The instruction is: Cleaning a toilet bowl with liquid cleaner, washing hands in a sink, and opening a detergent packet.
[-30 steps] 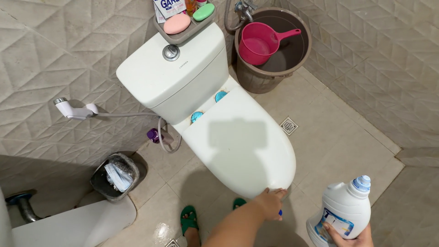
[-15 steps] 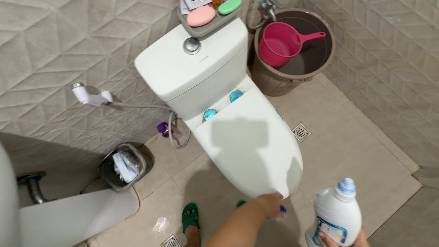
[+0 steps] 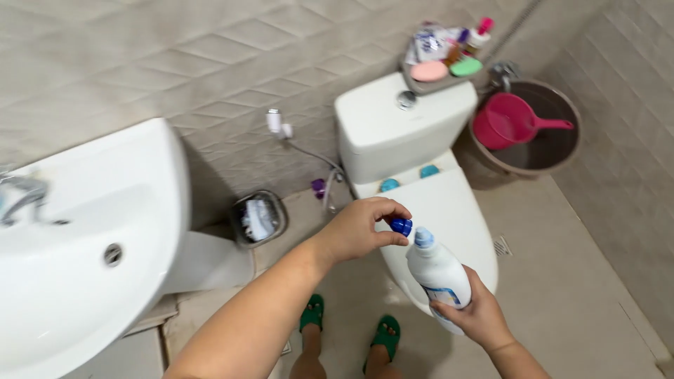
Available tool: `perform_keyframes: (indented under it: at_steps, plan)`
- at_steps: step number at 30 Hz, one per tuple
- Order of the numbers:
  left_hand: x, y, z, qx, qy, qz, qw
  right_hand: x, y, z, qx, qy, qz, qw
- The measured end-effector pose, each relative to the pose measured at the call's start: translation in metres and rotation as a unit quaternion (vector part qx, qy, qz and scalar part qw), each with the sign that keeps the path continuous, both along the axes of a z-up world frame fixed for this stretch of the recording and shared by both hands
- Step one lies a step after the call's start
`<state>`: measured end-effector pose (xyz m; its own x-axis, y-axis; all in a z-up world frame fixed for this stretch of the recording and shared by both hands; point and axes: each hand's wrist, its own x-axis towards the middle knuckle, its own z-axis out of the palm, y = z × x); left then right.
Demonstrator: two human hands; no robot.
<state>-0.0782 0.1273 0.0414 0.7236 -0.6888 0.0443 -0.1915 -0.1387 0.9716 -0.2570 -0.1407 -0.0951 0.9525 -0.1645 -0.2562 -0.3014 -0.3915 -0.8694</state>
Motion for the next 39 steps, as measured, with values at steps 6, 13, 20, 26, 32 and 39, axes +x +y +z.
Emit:
perform_keyframes:
  at_steps: [6,13,20,26,32,39]
  plan:
    - [-0.008,0.085,0.053,0.081,-0.086,0.048,0.992,0.053,0.079,0.077,-0.096,0.031,0.108,0.989]
    - [-0.003,0.173,0.089,0.178,-0.094,0.107,0.974,0.074,0.154,0.112,-0.156,0.041,0.139,0.977]
    - [0.003,0.256,0.081,0.27,-0.103,0.245,0.925,0.1,0.122,0.042,-0.123,0.179,-0.094,0.972]
    - [-0.011,0.291,0.062,0.316,0.064,0.289,0.901,0.144,0.044,0.002,-0.21,0.279,-0.156,0.924]
    - [-0.031,0.274,0.028,0.262,0.112,0.373,0.883,0.208,-0.016,-0.042,-0.109,0.302,-0.21,0.924]
    - [-0.037,0.238,0.002,0.248,0.151,0.367,0.884,0.243,-0.015,-0.094,-0.032,0.308,-0.156,0.938]
